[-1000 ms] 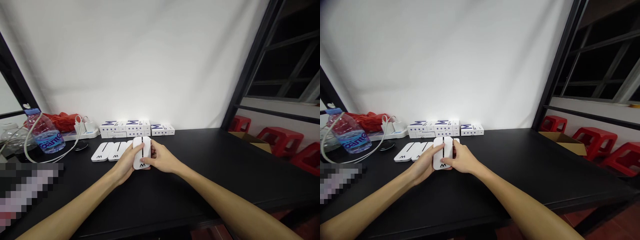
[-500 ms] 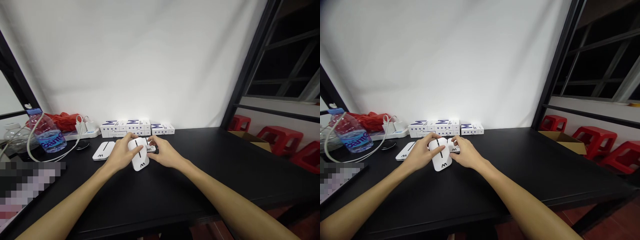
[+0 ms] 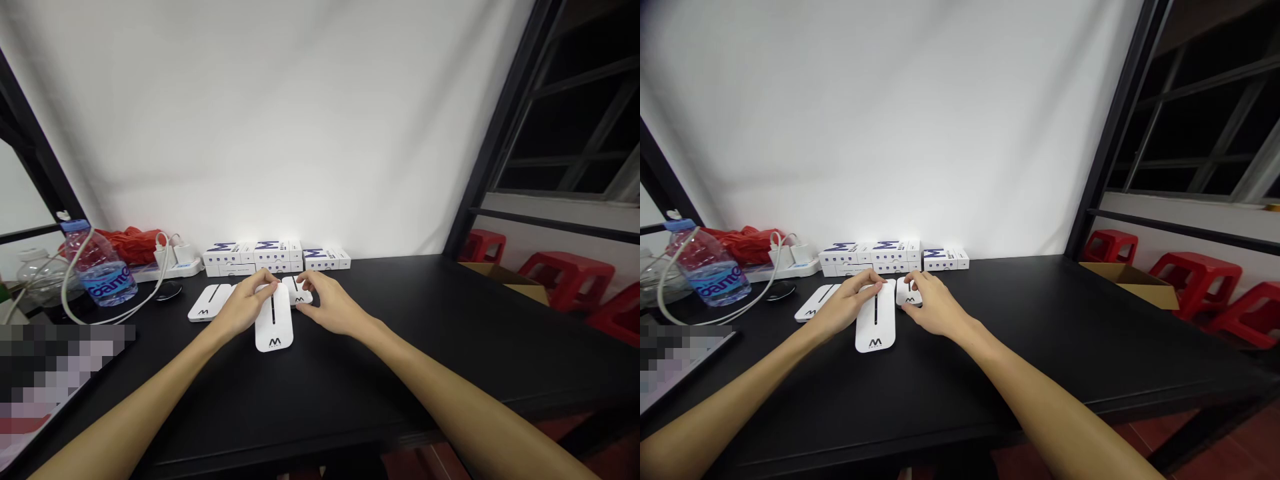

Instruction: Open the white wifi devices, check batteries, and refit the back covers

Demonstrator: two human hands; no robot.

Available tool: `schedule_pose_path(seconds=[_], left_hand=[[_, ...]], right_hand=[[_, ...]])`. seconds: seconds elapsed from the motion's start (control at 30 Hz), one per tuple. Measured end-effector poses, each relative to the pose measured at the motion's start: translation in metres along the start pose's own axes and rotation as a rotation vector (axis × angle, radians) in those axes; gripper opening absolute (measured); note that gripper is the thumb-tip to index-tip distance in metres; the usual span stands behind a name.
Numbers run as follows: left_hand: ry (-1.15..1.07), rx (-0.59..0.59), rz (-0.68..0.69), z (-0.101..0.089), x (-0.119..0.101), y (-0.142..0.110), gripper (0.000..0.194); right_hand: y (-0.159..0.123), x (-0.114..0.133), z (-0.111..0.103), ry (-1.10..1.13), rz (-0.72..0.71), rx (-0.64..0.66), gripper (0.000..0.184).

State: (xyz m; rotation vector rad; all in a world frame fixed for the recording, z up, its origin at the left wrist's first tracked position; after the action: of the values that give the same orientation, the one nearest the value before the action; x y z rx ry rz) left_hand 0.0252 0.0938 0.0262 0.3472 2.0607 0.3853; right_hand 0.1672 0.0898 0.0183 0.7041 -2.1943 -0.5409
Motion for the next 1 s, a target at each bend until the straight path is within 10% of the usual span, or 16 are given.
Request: schedule_pose_path(seconds=[1.0], left_hand=[[-0.276,0.113,-0.229,0.014,0.019,-0.003,0.013]], right_hand=[[-0.008,0.001,0.023,0.309,0.174,0.202,0.044]])
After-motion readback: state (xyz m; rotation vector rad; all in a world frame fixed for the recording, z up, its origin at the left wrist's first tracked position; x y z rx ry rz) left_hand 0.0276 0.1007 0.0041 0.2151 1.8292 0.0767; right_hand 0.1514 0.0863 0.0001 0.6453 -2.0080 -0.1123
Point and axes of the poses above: each hand's wrist, its own y-axis towards the middle knuckle, its own z-axis out of the palm, x = y × z, the point moved 9 cm from there along y, towards the middle knuckle, and after that the axes turned 9 degrees about -x, right-handed, at the moved point
